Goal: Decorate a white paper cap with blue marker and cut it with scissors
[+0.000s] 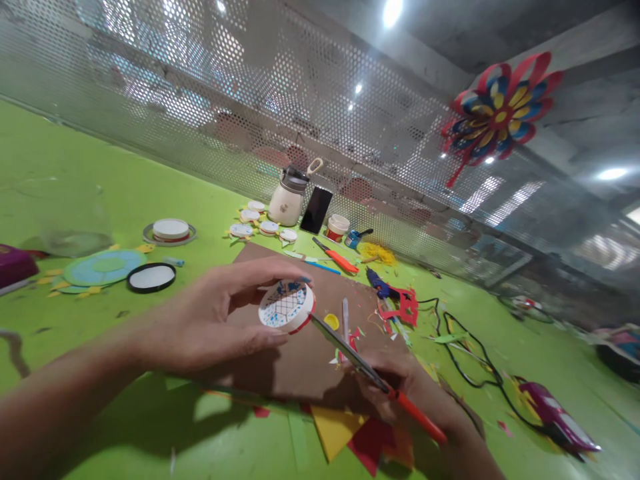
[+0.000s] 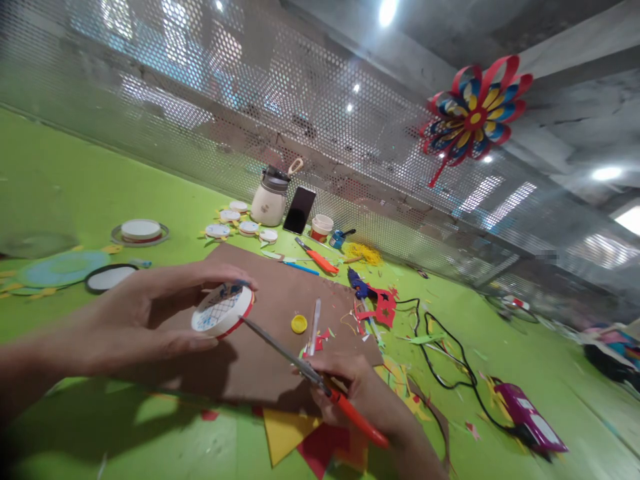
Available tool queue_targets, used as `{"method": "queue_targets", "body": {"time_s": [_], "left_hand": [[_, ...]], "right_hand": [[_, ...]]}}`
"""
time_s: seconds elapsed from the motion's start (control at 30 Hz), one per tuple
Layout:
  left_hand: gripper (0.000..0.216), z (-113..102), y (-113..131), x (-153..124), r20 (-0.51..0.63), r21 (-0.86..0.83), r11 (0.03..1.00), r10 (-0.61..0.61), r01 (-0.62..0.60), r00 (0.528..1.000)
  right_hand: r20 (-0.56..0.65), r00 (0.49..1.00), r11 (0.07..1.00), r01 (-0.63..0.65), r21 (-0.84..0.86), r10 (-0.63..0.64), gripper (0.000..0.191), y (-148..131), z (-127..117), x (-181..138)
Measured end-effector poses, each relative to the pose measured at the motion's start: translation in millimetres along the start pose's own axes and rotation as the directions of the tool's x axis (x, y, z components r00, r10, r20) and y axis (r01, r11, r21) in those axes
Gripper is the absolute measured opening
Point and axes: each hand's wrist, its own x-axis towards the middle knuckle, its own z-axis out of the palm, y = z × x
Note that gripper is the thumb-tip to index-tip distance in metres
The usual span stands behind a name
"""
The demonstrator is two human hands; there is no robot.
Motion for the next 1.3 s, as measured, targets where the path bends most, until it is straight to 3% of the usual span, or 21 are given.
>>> {"method": "queue_targets", "body": {"time_s": [0.5, 0.73, 0.87, 1.1, 1.3], "left_hand": [[0.047, 4, 1, -2, -0.072, 0.02, 0.996, -0.088, 0.09, 0.994], [0.05, -2, 1, 0, 0.017, 0.037, 0.999, 0.014, -0.015, 1.0], [0.05, -4, 4, 1, 0.004, 0.093, 0.994, 0.057, -0.057, 0.998], [0.051, -5, 5, 1, 0.035, 0.058, 0.997, 0.041, -0.042, 0.999], [0.056, -7, 0, -2, 0.039, 0.093, 0.995, 0.043, -0.047, 0.998]], "right_hand": [[-0.046, 0.998, 0.994, 0.041, -0.098, -0.046, 0.037, -11, 0, 4], [-0.05, 0.997, 0.989, 0.058, -0.134, -0.066, 0.035, -9, 1, 3], [-0.024, 0.999, 0.991, 0.028, -0.13, -0.032, 0.035, -4, 3, 1], [-0.02, 0.999, 0.995, 0.037, -0.09, -0.039, 0.032, -5, 3, 3], [0.002, 1.0, 0.999, -0.028, -0.021, 0.028, 0.024, -7, 3, 3]]}}
